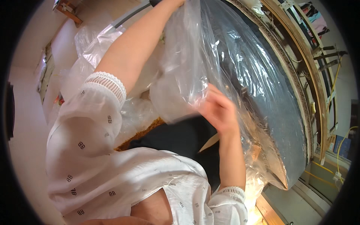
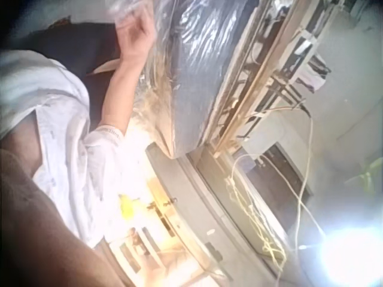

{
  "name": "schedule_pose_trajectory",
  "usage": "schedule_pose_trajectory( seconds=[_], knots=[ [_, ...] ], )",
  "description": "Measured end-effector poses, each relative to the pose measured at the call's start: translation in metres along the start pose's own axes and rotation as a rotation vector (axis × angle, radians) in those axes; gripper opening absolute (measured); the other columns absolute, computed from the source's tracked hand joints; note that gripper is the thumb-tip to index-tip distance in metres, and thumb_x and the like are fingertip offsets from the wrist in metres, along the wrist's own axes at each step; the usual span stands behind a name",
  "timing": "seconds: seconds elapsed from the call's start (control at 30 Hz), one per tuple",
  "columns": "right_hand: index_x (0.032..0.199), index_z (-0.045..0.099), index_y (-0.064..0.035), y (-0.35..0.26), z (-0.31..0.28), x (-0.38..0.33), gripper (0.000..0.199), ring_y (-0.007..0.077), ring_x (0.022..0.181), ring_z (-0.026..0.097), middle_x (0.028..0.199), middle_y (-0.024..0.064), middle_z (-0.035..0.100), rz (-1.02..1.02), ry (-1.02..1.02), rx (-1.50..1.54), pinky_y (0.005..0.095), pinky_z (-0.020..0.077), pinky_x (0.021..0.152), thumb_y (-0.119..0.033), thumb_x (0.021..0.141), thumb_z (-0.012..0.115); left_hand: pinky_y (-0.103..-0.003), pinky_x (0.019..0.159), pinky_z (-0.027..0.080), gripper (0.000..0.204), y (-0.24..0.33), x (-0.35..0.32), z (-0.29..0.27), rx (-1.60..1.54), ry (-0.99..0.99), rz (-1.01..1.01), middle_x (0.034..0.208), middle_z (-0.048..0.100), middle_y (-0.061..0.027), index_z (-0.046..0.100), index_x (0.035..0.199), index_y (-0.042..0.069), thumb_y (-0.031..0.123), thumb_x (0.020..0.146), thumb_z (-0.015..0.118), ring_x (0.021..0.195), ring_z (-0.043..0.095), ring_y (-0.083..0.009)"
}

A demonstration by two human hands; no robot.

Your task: The recorder is wrapping large foam products or cushions in clear plastic sheeting at a manufacturing facility.

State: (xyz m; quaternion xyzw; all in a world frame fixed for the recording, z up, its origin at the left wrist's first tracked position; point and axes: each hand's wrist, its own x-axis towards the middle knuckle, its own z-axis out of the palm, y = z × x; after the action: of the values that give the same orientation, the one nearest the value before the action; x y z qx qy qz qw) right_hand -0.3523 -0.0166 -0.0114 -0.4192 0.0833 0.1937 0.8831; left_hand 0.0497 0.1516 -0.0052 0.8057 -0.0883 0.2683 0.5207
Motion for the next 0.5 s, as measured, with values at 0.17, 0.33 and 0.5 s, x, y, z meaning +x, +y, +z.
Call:
schedule_pose_trajectory(
  seconds=[0.17,0.33,0.5],
  knots=[
    [0.089,0.046,-0.0113,-0.079,-0.013,-0.117,0.007,0.0101,0.071,0.053,0.078,0.0011,0.059,-0.785,-0.417,0.801,0.0349,0.0427,0.076,-0.007,0.088,0.040,-0.038,0.077,0.046,0.027,0.005,-0.014,0.014,0.031,-0.045,-0.087,0.091,0.065,-0.0140,0.062,0.091,0.009,0.033,0.080,0.058,0.088,0.061,-0.0297],
    [0.101,0.053,-0.0038,-0.020,-0.021,-0.155,0.021,0.0110,0.081,0.053,0.090,0.0047,0.057,-0.348,0.739,-0.519,0.0300,0.0436,0.078,-0.004,0.080,0.052,-0.038,0.075,0.047,0.021,0.008,-0.009,0.011,-0.048,0.248,-0.104,0.086,0.064,-0.0146,0.061,0.086,0.006,0.026,0.081,0.057,0.083,0.061,-0.0291],
    [0.106,0.055,0.0042,0.065,-0.003,-0.104,0.032,0.0193,0.088,0.052,0.096,0.0096,0.058,-0.258,0.432,-1.040,0.0312,0.0435,0.077,-0.017,0.082,0.057,-0.039,0.074,0.046,0.019,0.008,-0.012,0.026,0.005,0.304,-0.069,0.084,0.064,-0.0147,0.060,0.084,0.006,0.023,0.081,0.057,0.082,0.060,-0.0299]
  ],
)
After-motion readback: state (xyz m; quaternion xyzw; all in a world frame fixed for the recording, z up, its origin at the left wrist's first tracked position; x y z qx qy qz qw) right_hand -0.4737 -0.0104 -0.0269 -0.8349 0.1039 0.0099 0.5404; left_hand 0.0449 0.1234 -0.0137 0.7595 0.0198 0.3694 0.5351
